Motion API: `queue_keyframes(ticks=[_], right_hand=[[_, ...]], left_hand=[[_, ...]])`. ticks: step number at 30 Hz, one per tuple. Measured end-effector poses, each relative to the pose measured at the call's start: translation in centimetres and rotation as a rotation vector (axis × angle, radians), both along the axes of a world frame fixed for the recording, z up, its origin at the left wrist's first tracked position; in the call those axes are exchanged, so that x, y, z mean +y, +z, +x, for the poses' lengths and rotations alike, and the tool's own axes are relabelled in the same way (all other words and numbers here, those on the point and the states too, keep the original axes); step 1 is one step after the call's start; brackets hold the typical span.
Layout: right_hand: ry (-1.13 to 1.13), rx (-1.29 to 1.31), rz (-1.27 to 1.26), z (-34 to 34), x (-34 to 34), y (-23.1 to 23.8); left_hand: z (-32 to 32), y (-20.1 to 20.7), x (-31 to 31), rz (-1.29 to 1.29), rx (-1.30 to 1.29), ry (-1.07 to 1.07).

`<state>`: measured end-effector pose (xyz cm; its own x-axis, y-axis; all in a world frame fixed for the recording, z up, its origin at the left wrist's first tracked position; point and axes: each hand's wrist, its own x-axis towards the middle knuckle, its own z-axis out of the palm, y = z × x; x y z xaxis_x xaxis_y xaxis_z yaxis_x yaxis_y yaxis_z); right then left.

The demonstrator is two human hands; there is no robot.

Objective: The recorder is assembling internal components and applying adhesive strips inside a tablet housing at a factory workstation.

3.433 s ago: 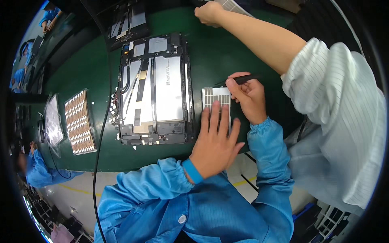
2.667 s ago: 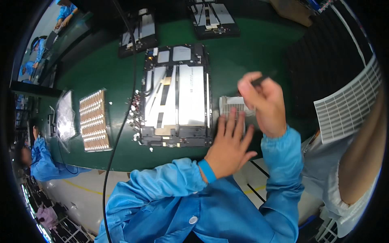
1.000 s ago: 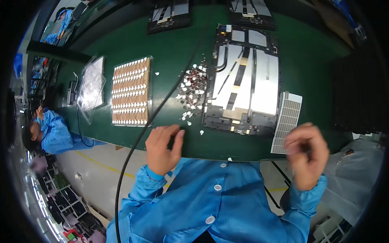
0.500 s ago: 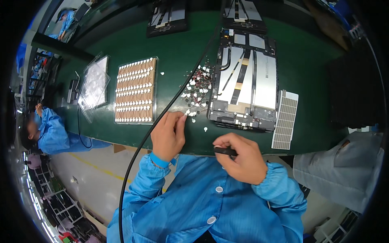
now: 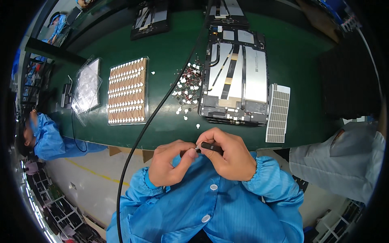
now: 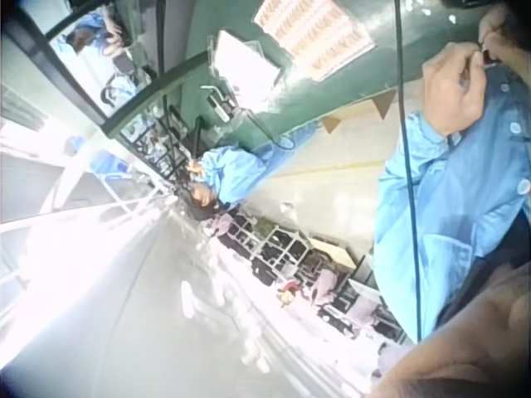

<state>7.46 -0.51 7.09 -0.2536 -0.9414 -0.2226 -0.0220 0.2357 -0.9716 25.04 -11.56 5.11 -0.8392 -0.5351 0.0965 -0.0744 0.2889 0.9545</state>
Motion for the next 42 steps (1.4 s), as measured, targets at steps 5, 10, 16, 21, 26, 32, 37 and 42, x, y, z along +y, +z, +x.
queue_keyframes(ticks=[5,10,16,21,26,32,37,42], right_hand=[[-0.005,0.189,-0.103,0.5,0.1,-0.9],[-0.140,0.788,-0.344,2.1,0.5,-0.4],[-0.144,0.816,-0.380,2.0,0.1,-1.0],[-0.137,0.801,-0.328,2.3,-0.1,-0.6],[-0.048,0.703,0.006,1.5,1.8,-3.2],[-0.291,0.083,0.053,-0.6,1.6,0.5],[-0.126,0.152,-0.149,-3.5,1.4,1.9],[-0.024,0.531,-0.555,-7.8,1.6,2.6]], left_hand=[[-0.2,-0.2,0.4,0.080,0.046,0.042],[-0.6,-0.1,0.6,-0.080,0.002,0.116],[-0.9,-0.2,0.4,-0.476,0.072,0.097],[-0.4,-0.2,0.3,-0.569,0.053,0.053],[-0.1,-0.1,-0.3,-0.535,0.075,0.141],[-2.6,1.1,-0.8,-0.570,0.122,0.105],[-5.2,2.8,-0.3,-0.580,0.187,0.046],[-7.9,5.4,-1.6,-0.027,0.074,-0.172]])
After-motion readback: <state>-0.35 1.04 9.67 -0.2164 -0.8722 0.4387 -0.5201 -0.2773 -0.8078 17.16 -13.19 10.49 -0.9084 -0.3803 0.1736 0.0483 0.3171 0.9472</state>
